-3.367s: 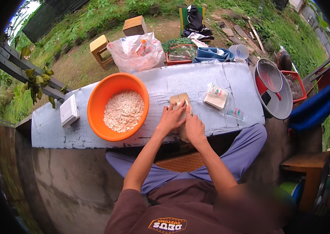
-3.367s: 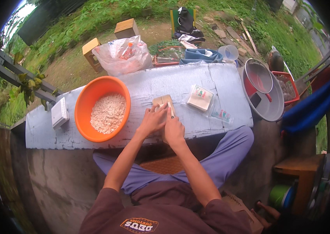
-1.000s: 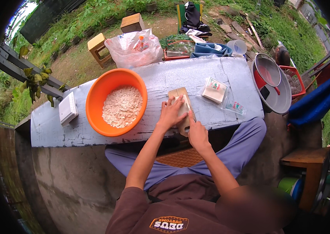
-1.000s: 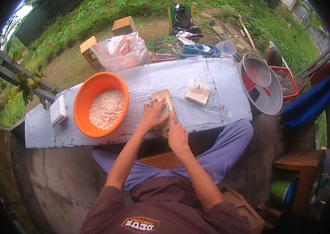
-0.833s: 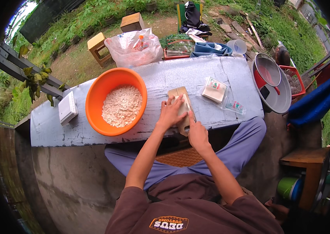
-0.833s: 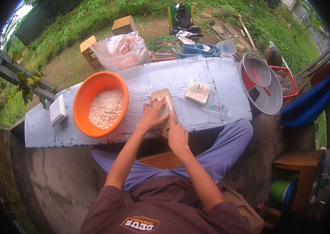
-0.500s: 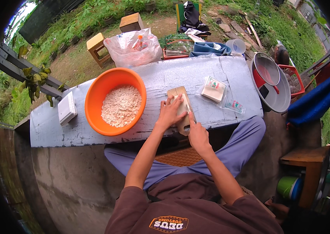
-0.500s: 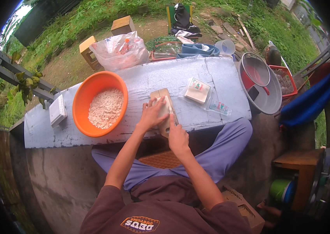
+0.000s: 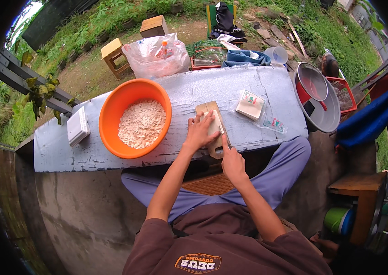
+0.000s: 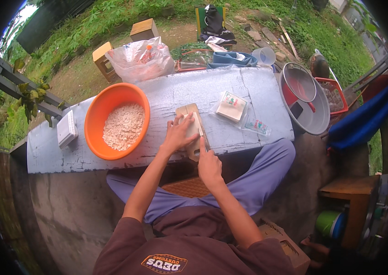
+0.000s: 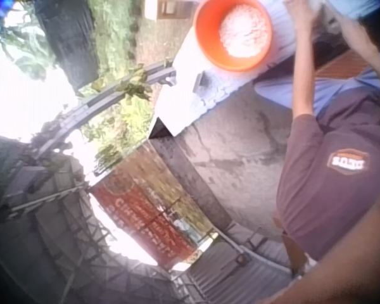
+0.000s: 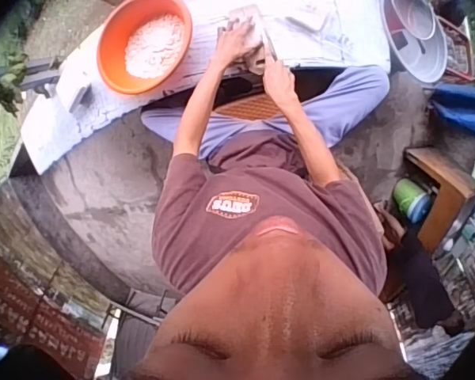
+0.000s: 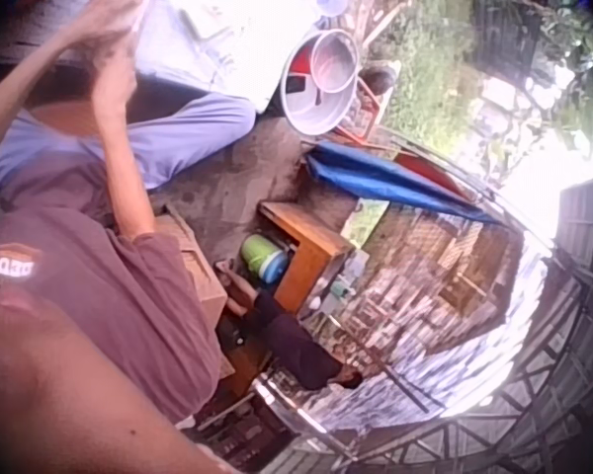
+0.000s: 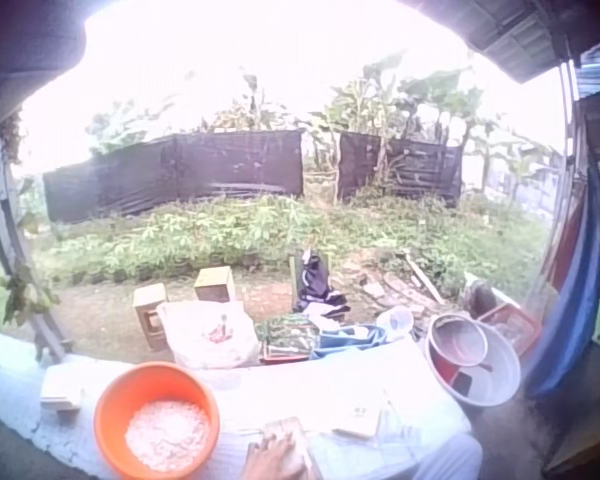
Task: The person sits cross-legged on a mat and uses a knife to slice a block of white food on a wooden cutting board. The sliced pieces are transferred into an orange bowl. The person repeats this process with multiple blocks of the same food.
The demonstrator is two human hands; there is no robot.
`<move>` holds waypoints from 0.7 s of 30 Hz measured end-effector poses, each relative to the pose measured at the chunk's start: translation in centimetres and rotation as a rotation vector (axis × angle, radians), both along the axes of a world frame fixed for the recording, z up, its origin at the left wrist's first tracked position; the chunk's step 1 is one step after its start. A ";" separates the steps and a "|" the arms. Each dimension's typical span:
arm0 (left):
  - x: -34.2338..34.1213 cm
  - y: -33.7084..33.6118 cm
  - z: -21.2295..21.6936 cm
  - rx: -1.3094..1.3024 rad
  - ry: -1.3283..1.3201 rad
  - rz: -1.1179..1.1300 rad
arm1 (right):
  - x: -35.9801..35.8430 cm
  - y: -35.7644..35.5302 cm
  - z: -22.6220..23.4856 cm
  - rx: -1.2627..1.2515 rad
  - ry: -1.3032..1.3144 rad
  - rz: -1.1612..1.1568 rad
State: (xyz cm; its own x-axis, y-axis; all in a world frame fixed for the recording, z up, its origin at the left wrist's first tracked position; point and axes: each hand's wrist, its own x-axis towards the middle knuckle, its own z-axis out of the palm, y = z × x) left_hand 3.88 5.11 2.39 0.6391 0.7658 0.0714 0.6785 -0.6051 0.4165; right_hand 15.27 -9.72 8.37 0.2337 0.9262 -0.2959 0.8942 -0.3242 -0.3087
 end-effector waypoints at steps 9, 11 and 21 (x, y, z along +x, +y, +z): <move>0.0 -0.1 -0.1 0.017 0.017 0.002 | -0.3 -1.5 -0.3 0.038 0.018 -0.038; 0.1 -0.1 -0.1 0.023 0.024 0.004 | -0.3 -1.8 -0.6 0.044 0.017 -0.042; -0.5 0.1 -0.5 0.012 -0.039 -0.013 | -0.1 -2.9 -0.4 0.047 0.081 -0.061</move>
State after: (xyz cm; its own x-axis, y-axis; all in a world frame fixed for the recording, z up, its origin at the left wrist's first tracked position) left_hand 3.39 5.20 1.92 0.6457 0.7562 0.1058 0.6539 -0.6191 0.4349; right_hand 15.22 -12.64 8.01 0.2672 0.9242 -0.2727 0.8449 -0.3608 -0.3950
